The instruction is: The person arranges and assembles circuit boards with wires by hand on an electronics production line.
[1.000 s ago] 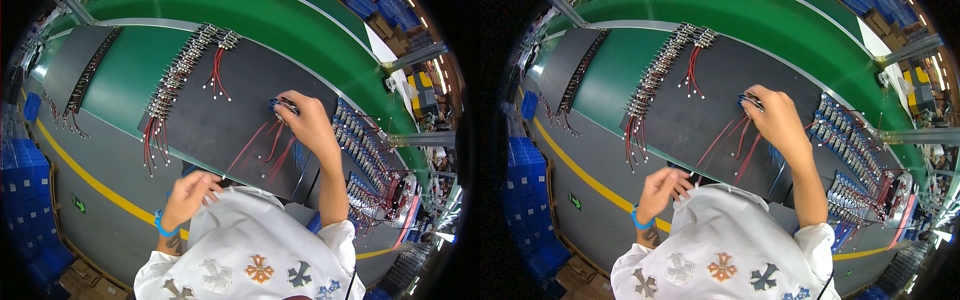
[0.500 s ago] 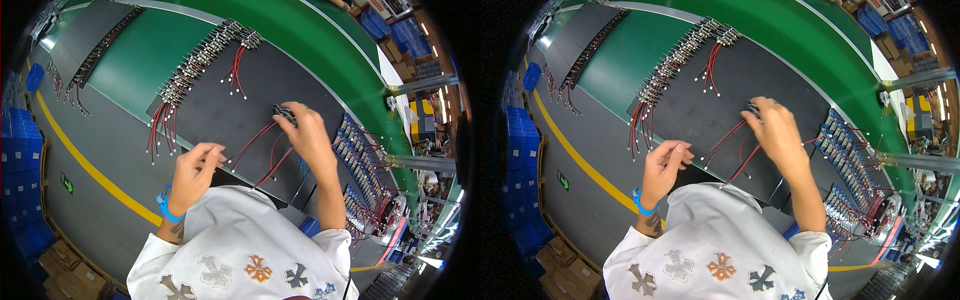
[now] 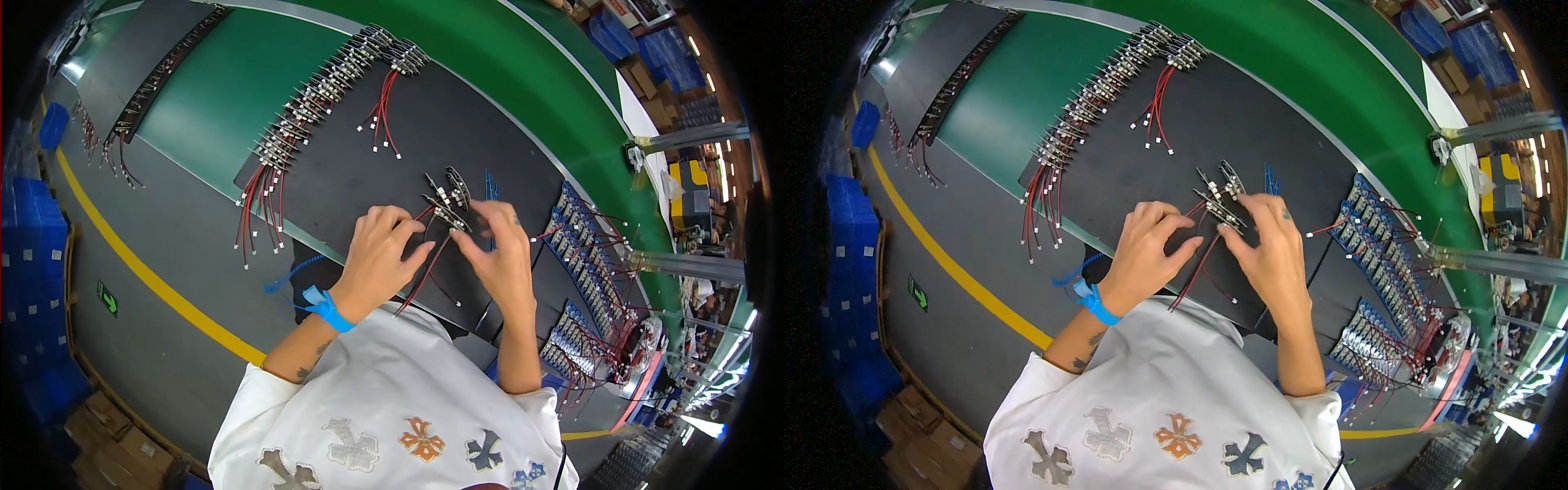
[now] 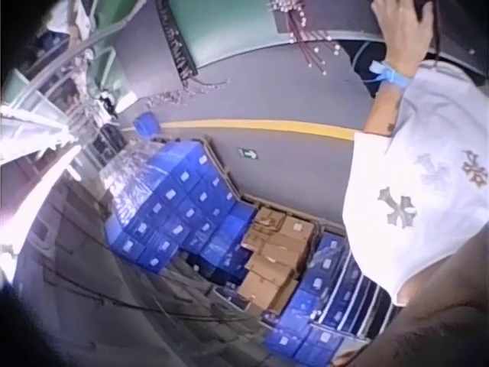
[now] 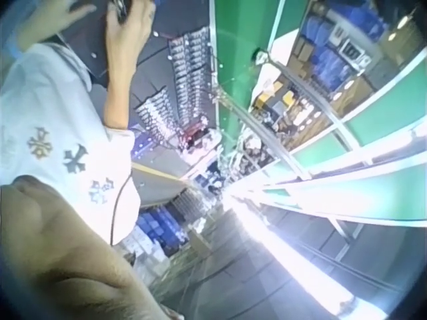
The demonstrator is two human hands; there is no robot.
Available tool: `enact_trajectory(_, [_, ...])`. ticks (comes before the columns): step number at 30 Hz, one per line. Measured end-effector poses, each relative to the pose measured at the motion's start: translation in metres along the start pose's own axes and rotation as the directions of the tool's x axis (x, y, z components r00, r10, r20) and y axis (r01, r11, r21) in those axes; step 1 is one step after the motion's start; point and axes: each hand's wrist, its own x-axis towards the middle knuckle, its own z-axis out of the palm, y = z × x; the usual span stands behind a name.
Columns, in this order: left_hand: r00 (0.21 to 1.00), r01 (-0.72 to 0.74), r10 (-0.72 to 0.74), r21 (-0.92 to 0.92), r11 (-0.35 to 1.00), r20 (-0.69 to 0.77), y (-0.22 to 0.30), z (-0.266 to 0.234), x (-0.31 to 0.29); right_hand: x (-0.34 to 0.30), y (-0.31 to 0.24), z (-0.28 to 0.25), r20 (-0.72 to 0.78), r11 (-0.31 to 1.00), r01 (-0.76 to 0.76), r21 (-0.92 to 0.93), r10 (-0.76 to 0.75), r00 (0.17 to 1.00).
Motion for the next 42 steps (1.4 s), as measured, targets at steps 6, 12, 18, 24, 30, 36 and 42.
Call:
enact_trajectory(6, [1.0,-0.024,0.025,0.07,0.997,-0.013,0.0,0.009,0.01,-0.023,0.023,0.009,0.008,0.994,-0.107,-0.005,0.107,0.994])
enact_trajectory(12, [0.999,0.019,-0.024,-0.105,0.994,-0.042,0.003,0.007,0.006,-0.032,0.027,0.007,-0.024,0.996,-0.073,0.045,0.074,0.997])
enact_trajectory(18, [0.998,-0.066,0.066,0.049,0.997,-0.002,0.008,0.012,-0.001,-0.028,0.021,0.013,0.008,0.982,-0.175,0.064,0.175,0.985])
enact_trajectory(24, [0.995,-0.097,0.095,0.148,0.984,0.019,0.016,0.024,-0.003,-0.034,0.027,0.014,-0.019,0.997,-0.063,0.034,0.063,0.998])
enact_trajectory(30, [0.987,-0.076,0.107,0.238,0.968,-0.117,0.031,0.007,-0.007,-0.033,0.005,0.012,-0.132,0.981,-0.049,0.19,0.075,0.988])
enact_trajectory(36, [0.993,0.027,0.01,0.302,0.953,-0.121,0.008,0.006,0.0,-0.006,0.013,0.025,-0.1,0.99,-0.083,0.113,0.094,0.991])
enact_trajectory(42, [0.991,0.03,0.009,0.288,0.957,-0.131,0.004,0.012,0.0,0.023,0.018,0.021,-0.013,0.994,0.046,-0.101,-0.047,0.999])
